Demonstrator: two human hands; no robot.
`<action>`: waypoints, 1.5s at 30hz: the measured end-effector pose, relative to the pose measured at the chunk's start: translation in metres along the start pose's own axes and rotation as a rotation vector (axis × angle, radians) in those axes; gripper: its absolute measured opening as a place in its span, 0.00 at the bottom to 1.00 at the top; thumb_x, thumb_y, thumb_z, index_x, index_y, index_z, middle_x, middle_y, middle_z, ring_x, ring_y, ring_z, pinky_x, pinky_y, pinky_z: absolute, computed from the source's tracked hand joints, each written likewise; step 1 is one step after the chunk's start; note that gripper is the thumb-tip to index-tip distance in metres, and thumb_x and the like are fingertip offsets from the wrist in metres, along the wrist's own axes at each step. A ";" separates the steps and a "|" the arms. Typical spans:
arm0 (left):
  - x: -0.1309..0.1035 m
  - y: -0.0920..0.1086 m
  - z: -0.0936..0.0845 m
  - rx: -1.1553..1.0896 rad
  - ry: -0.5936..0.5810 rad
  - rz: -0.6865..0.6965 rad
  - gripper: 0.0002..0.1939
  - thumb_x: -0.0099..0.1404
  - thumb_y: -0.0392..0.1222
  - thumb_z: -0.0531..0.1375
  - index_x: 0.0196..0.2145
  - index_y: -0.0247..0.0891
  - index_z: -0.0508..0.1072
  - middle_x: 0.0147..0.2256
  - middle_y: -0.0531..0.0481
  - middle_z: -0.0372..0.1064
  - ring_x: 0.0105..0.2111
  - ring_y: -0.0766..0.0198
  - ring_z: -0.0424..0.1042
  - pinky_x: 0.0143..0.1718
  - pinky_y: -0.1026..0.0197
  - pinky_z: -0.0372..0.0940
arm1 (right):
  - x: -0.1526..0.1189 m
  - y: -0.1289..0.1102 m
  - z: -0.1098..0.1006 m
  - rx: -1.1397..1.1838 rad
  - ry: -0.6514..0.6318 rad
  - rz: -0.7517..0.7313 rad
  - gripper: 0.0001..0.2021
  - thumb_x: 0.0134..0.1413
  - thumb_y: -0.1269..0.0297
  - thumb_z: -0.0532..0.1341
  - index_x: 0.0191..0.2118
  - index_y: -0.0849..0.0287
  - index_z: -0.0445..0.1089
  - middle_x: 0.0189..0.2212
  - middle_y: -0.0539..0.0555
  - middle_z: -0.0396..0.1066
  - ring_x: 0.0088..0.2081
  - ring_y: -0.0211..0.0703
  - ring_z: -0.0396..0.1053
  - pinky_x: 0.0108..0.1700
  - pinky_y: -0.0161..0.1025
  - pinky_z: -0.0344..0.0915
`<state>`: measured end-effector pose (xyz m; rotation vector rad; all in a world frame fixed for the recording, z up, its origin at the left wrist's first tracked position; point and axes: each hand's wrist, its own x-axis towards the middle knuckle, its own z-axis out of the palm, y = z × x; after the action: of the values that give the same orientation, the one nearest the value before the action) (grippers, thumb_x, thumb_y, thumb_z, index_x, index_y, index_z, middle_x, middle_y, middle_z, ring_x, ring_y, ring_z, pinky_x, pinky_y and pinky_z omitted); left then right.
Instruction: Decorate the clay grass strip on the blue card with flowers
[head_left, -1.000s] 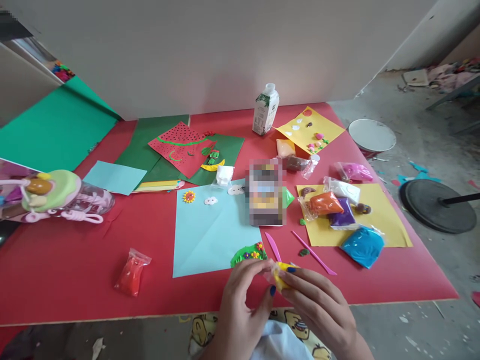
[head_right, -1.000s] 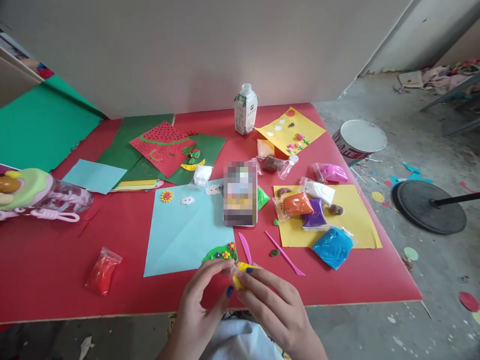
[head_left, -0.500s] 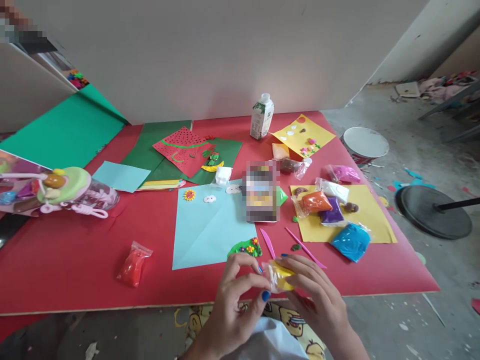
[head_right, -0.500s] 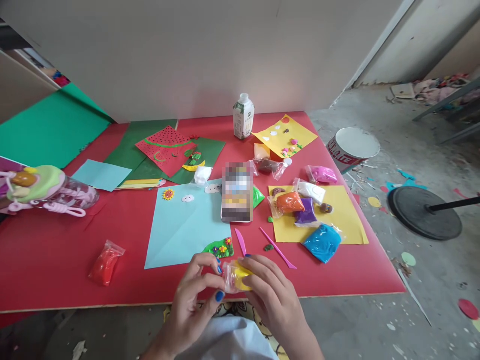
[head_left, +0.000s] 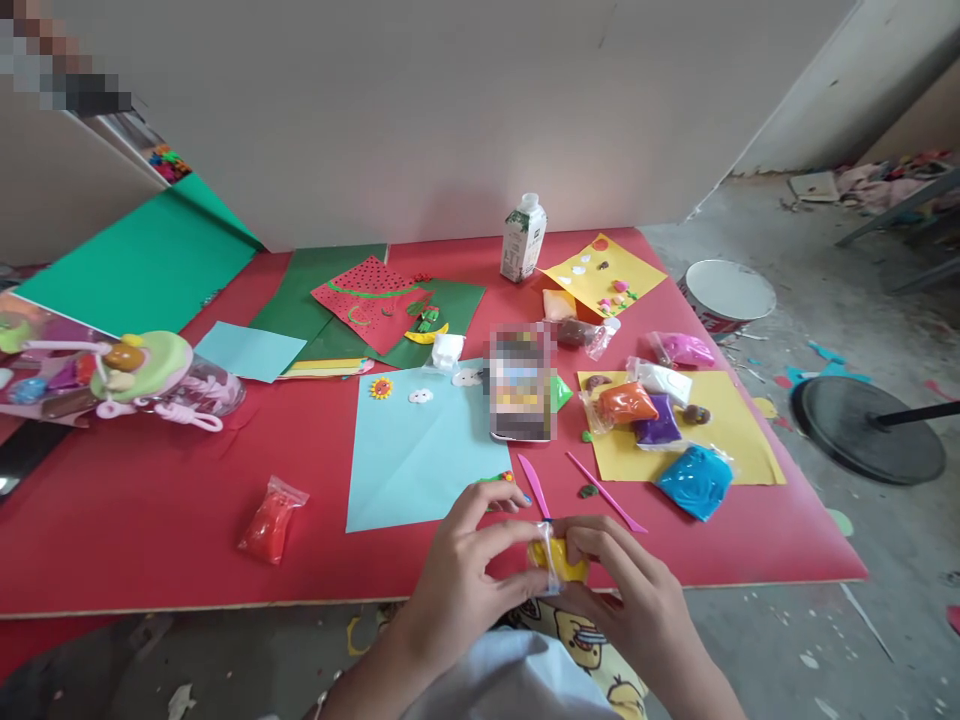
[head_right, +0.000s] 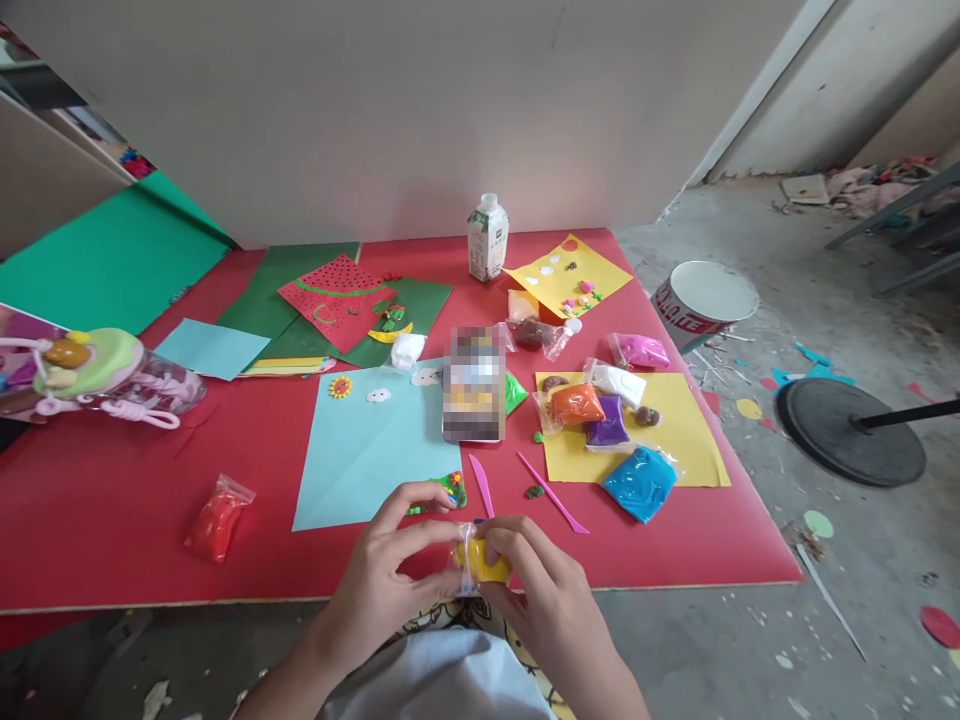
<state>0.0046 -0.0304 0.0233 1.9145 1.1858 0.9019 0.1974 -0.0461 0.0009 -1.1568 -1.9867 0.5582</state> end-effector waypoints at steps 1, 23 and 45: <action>0.000 0.000 0.002 0.023 0.001 0.007 0.10 0.65 0.46 0.63 0.42 0.40 0.76 0.45 0.45 0.67 0.46 0.60 0.72 0.45 0.59 0.73 | 0.001 -0.001 -0.001 -0.020 -0.003 -0.007 0.06 0.62 0.74 0.53 0.39 0.54 0.61 0.33 0.54 0.71 0.31 0.35 0.72 0.21 0.25 0.64; -0.006 -0.003 0.010 0.574 0.015 0.323 0.10 0.72 0.35 0.50 0.45 0.36 0.70 0.40 0.48 0.74 0.43 0.60 0.72 0.52 0.53 0.67 | -0.001 0.005 -0.007 -0.175 -0.057 -0.042 0.10 0.68 0.56 0.52 0.47 0.57 0.61 0.33 0.55 0.72 0.29 0.41 0.75 0.27 0.32 0.71; -0.024 0.010 -0.026 0.060 0.427 -0.012 0.13 0.73 0.40 0.47 0.31 0.41 0.64 0.32 0.51 0.67 0.38 0.63 0.72 0.44 0.61 0.70 | -0.024 0.034 -0.028 -0.078 0.606 0.287 0.11 0.64 0.53 0.56 0.42 0.55 0.62 0.34 0.54 0.69 0.33 0.43 0.70 0.33 0.38 0.66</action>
<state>-0.0210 -0.0512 0.0407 1.8094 1.4795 1.3272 0.2448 -0.0505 -0.0144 -1.4644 -1.3449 0.2257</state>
